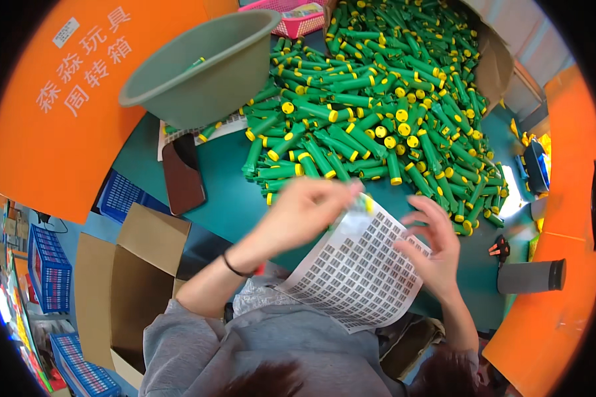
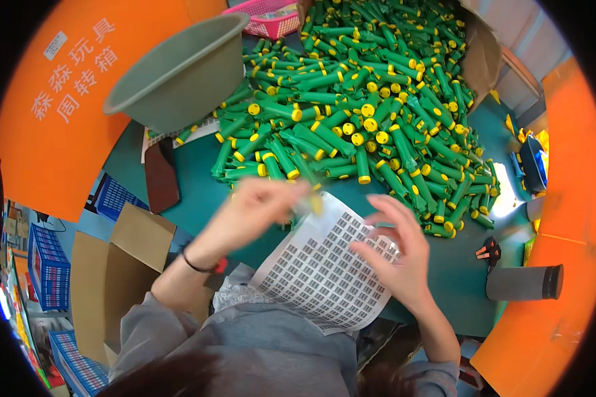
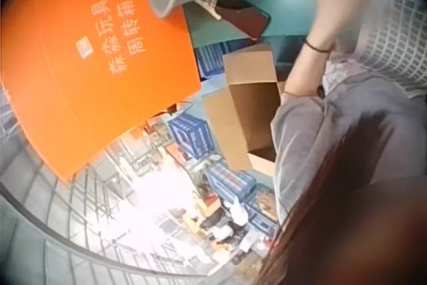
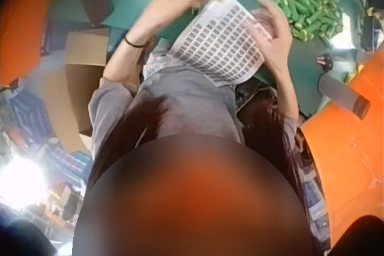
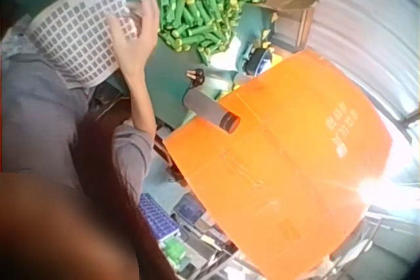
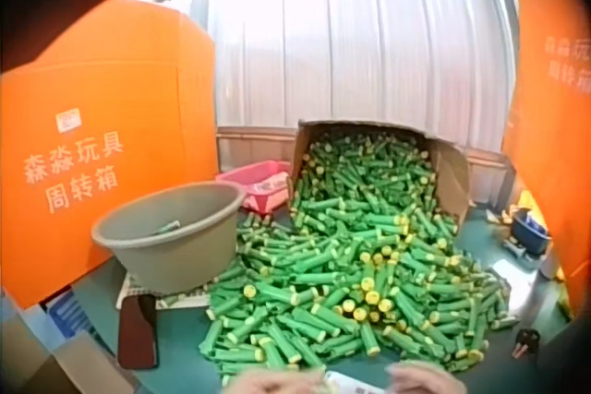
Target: Applying small adhesive labels to plastic toy gun darts at a factory workbench.
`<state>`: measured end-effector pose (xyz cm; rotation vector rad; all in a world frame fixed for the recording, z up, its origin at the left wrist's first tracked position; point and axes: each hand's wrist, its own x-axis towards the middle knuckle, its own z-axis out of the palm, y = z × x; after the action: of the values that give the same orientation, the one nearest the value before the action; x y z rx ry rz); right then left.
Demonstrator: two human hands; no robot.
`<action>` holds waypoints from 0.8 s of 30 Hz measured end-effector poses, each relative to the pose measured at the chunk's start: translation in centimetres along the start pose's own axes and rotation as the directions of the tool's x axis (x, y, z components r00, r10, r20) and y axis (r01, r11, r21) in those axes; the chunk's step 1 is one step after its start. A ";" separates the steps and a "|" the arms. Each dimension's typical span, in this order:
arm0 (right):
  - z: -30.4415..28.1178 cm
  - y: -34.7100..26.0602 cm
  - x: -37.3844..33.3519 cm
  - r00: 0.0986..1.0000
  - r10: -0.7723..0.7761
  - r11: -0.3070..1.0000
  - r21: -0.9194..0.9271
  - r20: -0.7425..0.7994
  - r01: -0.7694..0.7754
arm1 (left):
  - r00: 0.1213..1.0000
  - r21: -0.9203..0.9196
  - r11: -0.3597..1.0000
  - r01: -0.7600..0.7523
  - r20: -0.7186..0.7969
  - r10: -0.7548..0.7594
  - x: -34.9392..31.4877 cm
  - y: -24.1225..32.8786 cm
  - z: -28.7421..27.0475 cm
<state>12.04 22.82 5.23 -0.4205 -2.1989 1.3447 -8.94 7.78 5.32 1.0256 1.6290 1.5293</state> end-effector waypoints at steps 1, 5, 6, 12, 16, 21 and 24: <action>-1.4 0.2 -0.7 1.000 0.005 0.982 -0.188 -0.019 -0.009 | 0.996 0.156 0.987 0.033 -0.086 -0.020 0.6 1.8 -2.3; -4.5 -0.4 -4.4 0.992 0.106 0.741 -0.661 -0.061 -0.120 | 0.617 0.656 0.754 -0.005 -0.592 0.519 5.1 6.5 -15.5; -4.8 -0.4 -5.4 0.981 0.194 0.673 -0.724 -0.026 -0.153 | 0.567 0.745 0.665 -0.059 -0.523 0.636 6.4 6.7 -19.6; -3.8 1.8 -6.5 0.975 0.218 0.732 -0.654 -0.045 -0.194 | 0.419 0.972 0.165 0.168 -0.222 0.881 7.8 5.2 -23.9; -4.2 3.0 -7.0 0.962 0.258 0.804 -0.531 -0.094 -0.267 | 0.741 0.744 0.587 -0.319 -0.190 0.644 1.3 6.1 -9.0; -3.3 3.5 -8.0 0.913 0.367 0.930 0.080 -0.178 -0.359 | 0.973 0.515 0.837 -0.187 -0.021 0.230 -6.5 1.5 -4.5; -4.3 3.1 -9.6 0.898 0.398 0.912 0.191 -0.188 -0.364 | 0.995 0.610 0.789 0.073 0.008 -0.098 -11.0 0.6 -4.2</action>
<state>22.29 22.42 1.43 -0.9374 -1.8741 1.5659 -7.47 -3.93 5.84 1.2735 2.1743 0.9106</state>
